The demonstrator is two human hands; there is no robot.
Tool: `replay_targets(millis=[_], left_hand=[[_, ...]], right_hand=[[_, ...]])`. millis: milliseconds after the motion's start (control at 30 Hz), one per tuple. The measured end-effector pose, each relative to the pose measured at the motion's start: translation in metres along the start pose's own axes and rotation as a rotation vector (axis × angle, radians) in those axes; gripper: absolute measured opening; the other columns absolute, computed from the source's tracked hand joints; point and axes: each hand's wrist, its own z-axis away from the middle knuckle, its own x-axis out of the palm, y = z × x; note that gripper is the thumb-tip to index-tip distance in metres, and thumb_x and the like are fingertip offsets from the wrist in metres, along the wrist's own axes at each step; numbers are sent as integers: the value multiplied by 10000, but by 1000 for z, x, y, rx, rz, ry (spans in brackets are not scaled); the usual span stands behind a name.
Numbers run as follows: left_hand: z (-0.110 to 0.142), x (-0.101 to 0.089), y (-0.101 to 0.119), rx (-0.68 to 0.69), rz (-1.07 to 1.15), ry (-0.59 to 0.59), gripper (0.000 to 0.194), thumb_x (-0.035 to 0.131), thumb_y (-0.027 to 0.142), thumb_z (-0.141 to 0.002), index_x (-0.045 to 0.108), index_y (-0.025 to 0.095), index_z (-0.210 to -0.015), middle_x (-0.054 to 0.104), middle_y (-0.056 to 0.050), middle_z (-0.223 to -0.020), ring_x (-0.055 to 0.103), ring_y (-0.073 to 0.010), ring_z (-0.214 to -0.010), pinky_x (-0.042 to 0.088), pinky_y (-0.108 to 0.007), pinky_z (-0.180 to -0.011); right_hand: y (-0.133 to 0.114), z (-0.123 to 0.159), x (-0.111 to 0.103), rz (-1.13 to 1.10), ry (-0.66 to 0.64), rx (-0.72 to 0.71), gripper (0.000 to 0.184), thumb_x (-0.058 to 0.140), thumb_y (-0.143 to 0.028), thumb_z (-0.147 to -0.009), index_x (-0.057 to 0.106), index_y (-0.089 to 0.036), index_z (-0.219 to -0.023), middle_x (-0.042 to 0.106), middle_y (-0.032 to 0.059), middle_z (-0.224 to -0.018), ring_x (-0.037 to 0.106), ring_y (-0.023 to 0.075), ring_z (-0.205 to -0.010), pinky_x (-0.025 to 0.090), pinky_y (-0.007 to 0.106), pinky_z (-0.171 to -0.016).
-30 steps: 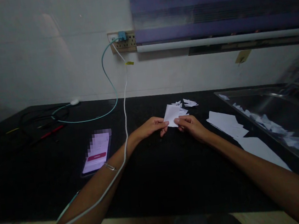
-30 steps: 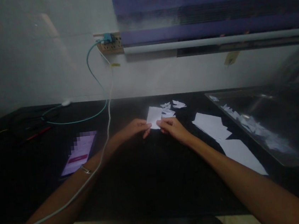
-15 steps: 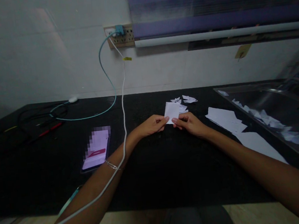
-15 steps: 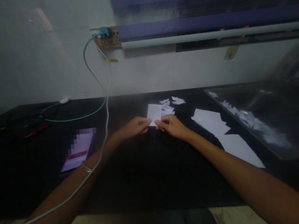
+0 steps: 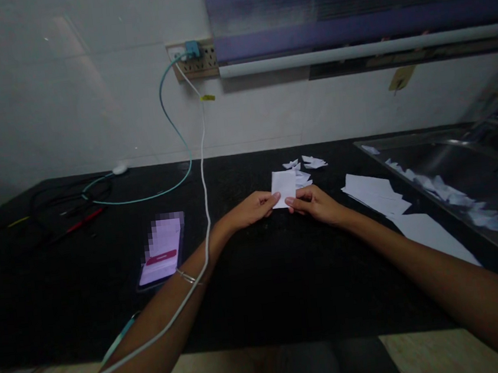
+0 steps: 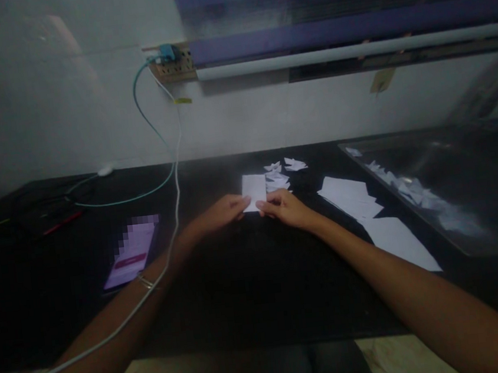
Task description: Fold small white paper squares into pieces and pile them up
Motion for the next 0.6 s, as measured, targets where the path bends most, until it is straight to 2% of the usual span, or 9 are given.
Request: replay_targets(millis=[200, 367, 600], left_hand=[[1, 0, 4, -27, 35, 19, 647, 392, 769, -930, 471, 192, -647, 409, 35, -593, 349, -100, -536, 270, -261, -543], [0, 0, -4, -31, 29, 31, 689, 383, 829, -887, 536, 182, -709, 464, 21, -618, 395, -110, -551, 291, -253, -527], [-1, -2, -3, -37, 45, 65, 685, 339, 790, -935, 501, 191, -645, 464, 13, -580, 391, -106, -536, 319, -261, -533]], right_hand=[[0, 0, 0, -15, -32, -4, 522, 592, -657, -892, 660, -186, -677, 483, -40, -535, 397, 106, -504, 282, 273, -530], [1, 0, 2, 35, -67, 31, 508, 619, -641, -883, 677, -178, -682, 485, -41, -523, 399, 103, -493, 268, 270, -516], [2, -2, 0, -21, -93, 5, 524, 604, -669, -876, 665, -187, -680, 487, -41, -538, 420, 108, -512, 298, 271, -537]])
